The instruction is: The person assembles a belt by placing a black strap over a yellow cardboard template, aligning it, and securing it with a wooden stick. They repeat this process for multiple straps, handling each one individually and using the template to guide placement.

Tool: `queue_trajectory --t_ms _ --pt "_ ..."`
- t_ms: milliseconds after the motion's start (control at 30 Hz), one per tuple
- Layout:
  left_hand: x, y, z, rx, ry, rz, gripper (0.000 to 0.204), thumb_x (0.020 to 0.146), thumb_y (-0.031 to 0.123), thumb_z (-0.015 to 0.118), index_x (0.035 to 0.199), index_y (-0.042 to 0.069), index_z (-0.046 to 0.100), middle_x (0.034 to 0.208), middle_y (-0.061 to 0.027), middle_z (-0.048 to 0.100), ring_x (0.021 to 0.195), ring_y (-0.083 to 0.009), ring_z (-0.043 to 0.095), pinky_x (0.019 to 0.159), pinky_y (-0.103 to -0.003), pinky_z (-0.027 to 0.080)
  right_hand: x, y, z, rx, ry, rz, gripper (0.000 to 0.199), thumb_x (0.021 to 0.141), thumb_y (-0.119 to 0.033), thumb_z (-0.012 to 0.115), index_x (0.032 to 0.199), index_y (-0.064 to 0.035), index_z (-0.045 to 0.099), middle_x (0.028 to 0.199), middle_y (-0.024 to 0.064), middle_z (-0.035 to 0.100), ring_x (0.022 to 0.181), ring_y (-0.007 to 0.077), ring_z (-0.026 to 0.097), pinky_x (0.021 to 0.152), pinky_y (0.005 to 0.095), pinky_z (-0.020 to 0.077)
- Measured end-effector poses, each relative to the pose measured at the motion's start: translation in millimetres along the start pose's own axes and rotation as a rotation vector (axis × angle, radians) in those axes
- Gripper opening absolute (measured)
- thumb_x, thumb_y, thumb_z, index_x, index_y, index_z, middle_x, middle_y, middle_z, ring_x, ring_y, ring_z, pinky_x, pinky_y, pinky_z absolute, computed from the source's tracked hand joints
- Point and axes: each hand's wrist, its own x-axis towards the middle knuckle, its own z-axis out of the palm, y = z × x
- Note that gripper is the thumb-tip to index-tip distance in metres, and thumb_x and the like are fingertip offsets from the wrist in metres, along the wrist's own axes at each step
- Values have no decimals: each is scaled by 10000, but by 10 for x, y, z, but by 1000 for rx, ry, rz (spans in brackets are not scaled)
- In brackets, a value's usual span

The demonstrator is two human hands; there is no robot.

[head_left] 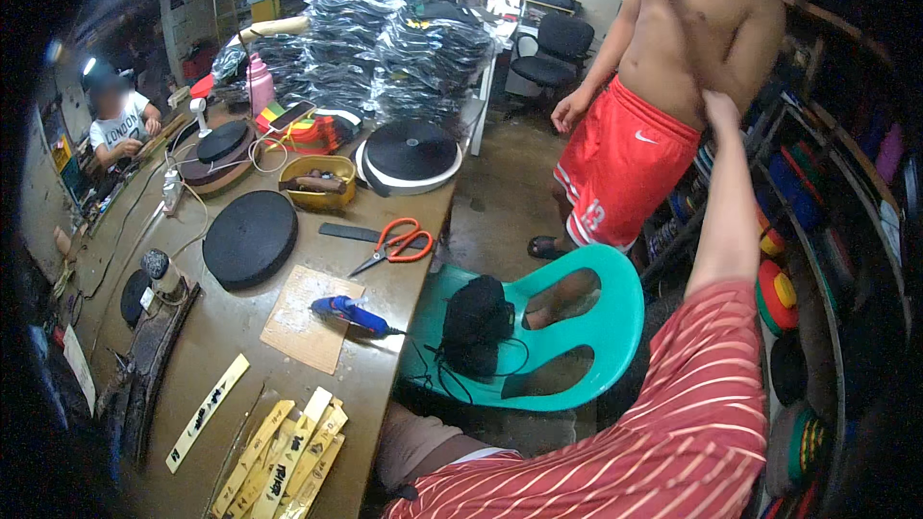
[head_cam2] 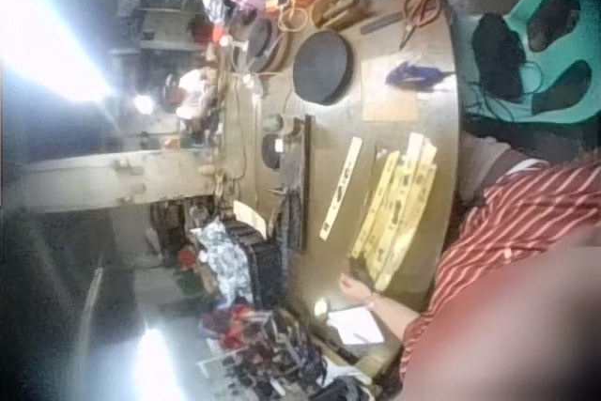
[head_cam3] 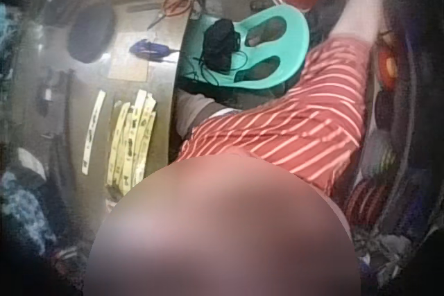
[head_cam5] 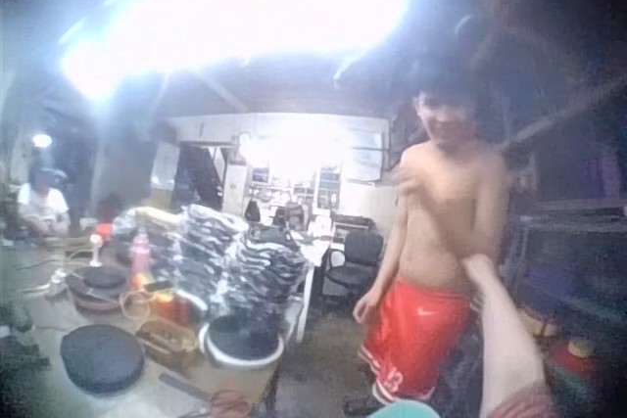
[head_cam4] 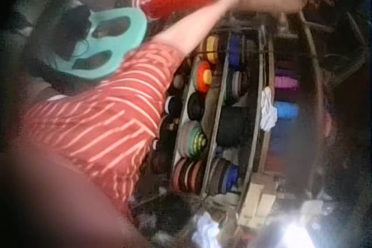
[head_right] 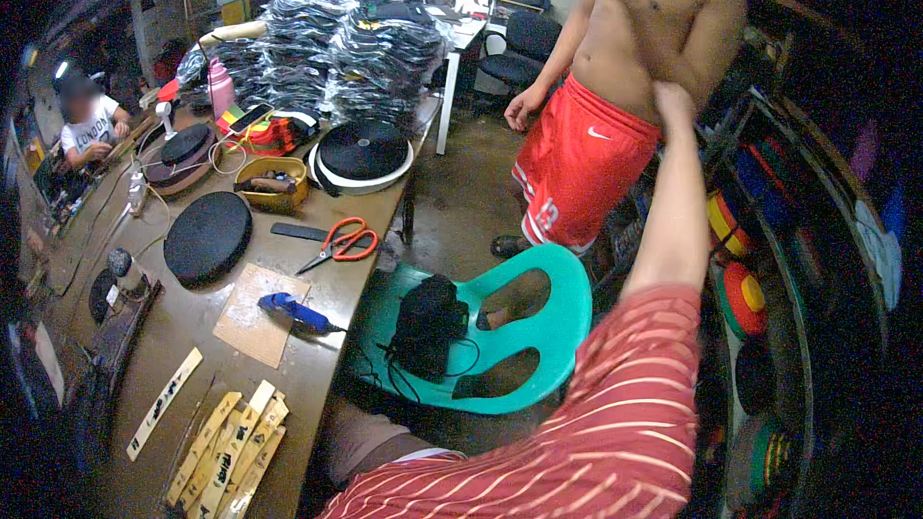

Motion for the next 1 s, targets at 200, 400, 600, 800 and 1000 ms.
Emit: queue_trajectory --t_ms 200,400,600,800,1000 --pt "-74 39 57 -237 -52 -96 334 883 247 532 992 -59 612 992 -228 628 897 -311 602 812 -400 482 -1811 -2387 -650 1308 -393 -1015 96 805 -157 577 755 -78 598 678 87 548 597 261 565 547 371 478" --pt "48 -10 -73 -755 -262 -198 311 883 212 540 1017 -63 592 1032 -247 609 943 -313 594 833 -400 485 -1995 -3172 -1430 1479 -357 -1139 283 855 -198 553 625 -42 497 616 113 484 576 304 542 533 403 444" --pt "455 10 -91 -155 -498 -152 436 889 272 565 1176 -50 501 1160 -255 508 1080 -289 528 939 -383 427 -2575 -3682 -1605 1726 -457 -1089 269 850 -173 549 632 -26 493 634 113 479 591 298 538 538 393 424" --pt "395 618 221 267 -459 403 261 834 132 594 1059 2 569 1078 -155 557 1044 -311 518 938 -379 389 -3431 -4167 -1473 1779 -765 -1001 313 849 -257 569 643 -24 539 644 128 525 626 312 555 585 401 447" --pt "240 1081 610 148 -703 460 335 874 209 546 1152 23 532 1053 -142 563 1018 -290 524 916 -369 394 -3990 -4182 -1238 1684 -775 -872 261 834 -213 594 660 -22 554 649 125 531 621 313 548 566 383 443"
